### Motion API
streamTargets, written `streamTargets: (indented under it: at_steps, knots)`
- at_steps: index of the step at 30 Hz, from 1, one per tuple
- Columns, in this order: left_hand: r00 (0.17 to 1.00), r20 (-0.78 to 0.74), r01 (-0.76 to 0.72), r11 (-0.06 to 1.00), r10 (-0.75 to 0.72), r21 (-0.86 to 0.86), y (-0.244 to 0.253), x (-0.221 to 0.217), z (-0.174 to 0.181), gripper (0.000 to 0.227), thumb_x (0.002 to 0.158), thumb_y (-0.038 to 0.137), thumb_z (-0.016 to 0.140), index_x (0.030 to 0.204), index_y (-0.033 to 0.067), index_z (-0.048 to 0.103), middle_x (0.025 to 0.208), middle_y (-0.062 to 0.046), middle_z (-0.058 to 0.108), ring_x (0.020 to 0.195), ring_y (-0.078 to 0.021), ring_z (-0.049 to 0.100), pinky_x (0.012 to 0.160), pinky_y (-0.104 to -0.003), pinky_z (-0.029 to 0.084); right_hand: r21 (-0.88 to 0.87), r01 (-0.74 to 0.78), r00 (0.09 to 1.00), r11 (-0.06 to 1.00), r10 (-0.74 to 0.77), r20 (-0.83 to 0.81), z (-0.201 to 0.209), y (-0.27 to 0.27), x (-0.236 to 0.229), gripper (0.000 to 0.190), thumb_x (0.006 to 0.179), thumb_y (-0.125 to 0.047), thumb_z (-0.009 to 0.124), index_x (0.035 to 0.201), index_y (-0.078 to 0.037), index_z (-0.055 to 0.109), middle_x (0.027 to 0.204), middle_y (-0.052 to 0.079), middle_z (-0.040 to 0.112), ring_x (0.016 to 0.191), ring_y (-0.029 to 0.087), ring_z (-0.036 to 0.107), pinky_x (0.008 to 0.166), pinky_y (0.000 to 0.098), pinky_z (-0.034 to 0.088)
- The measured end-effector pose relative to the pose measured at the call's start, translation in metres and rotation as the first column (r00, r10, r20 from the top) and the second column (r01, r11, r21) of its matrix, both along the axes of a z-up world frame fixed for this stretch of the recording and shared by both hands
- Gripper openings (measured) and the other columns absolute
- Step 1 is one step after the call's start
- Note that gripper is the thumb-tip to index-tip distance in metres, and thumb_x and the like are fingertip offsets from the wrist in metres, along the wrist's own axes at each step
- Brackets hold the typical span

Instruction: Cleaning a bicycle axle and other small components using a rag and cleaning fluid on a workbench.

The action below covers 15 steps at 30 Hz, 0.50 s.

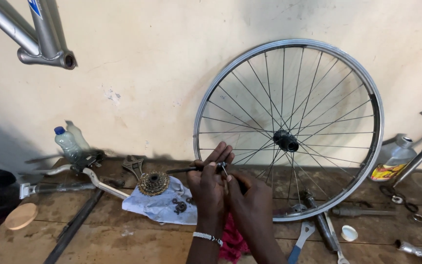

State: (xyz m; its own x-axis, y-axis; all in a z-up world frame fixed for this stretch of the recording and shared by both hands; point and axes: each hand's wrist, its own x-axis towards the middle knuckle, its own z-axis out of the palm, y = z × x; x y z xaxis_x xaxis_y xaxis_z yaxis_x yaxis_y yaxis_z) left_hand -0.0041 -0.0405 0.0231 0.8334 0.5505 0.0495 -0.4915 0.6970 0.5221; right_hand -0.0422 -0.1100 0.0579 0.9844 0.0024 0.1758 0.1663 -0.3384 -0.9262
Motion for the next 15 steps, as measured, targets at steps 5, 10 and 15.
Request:
streamTargets:
  at_steps: [5,10,15]
  knots:
    - [0.999,-0.045,0.024,0.996,-0.028,-0.085,-0.002,-0.006,0.003,0.038,0.074,-0.01,0.036,0.102,-0.0259,0.055,0.112,-0.036,0.06,0.103,-0.0392,0.062,0.089,-0.041,0.053,-0.033,-0.014,1.0,0.999,0.014,0.013,-0.001,-0.002,-0.003,0.026,0.08,-0.016,0.053,0.092,-0.011,0.076,0.084,0.003,0.077,0.074,0.013,0.068,0.065,0.0268,0.052]
    - [0.999,-0.047,0.019,0.999,-0.021,-0.04,-0.003,-0.01,0.0,0.035,0.074,-0.009,0.038,0.1,-0.0238,0.058,0.107,-0.036,0.063,0.098,-0.0382,0.064,0.085,-0.038,0.054,-0.005,0.023,0.999,1.0,-0.023,-0.028,-0.007,0.001,-0.003,0.024,0.081,-0.017,0.054,0.089,-0.01,0.076,0.079,0.003,0.075,0.07,0.013,0.066,0.062,0.0276,0.05]
    - [0.999,-0.01,-0.042,0.992,0.041,-0.119,-0.002,-0.009,-0.002,0.016,0.076,-0.012,0.037,0.076,-0.0007,0.026,0.103,-0.042,0.061,0.094,-0.0469,0.065,0.082,-0.049,0.056,-0.062,-0.004,0.999,0.998,0.001,-0.053,-0.012,0.0,-0.003,0.027,0.082,-0.018,0.053,0.095,-0.009,0.075,0.081,0.006,0.076,0.068,0.014,0.066,0.06,0.0282,0.049]
